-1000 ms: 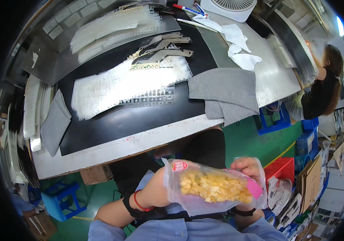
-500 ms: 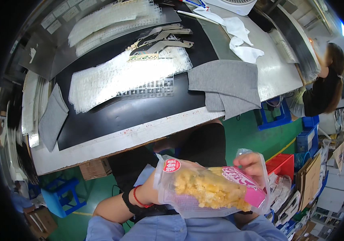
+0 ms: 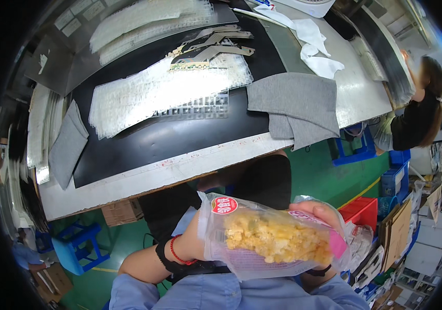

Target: Inspecting and sorting small metal or plastic keyboard frame components at a factory workbench.

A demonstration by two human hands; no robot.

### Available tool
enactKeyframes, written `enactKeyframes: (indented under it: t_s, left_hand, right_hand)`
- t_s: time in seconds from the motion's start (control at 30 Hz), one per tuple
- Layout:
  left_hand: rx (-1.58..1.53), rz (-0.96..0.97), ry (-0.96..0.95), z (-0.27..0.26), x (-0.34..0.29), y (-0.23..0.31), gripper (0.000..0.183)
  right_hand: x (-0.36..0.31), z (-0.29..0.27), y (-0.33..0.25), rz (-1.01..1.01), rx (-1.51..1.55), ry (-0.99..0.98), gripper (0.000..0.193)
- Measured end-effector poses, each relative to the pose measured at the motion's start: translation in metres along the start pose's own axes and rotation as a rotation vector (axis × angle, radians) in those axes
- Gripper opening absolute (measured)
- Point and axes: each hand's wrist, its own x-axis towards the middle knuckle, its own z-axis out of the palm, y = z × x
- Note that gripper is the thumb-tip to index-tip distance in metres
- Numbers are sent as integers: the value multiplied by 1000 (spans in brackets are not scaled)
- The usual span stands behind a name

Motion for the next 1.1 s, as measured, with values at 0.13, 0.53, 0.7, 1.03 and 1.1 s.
enactKeyframes:
  t_s: [0.13, 0.53, 0.7, 1.03, 1.1]
  left_hand:
    - [214, 94, 73, -7, -4, -14, 72]
    - [203, 89, -13, 5, 5, -6, 46]
    - [399, 217, -92, 0, 8, -10, 50]
    - [277, 58, -101, 10, 3, 13, 48]
    - [467, 311, -214, 1, 9, 10, 53]
  right_hand:
    - [-14, -26, 12, 619, 212, 83, 41]
    - [-6, 2, -5, 269, 83, 235, 41]
    - [-9, -4, -6, 314, 244, 203, 41]
    - [5, -11, 8, 61, 409, -149, 50]
    - [4, -10, 8, 33, 427, -148, 50]
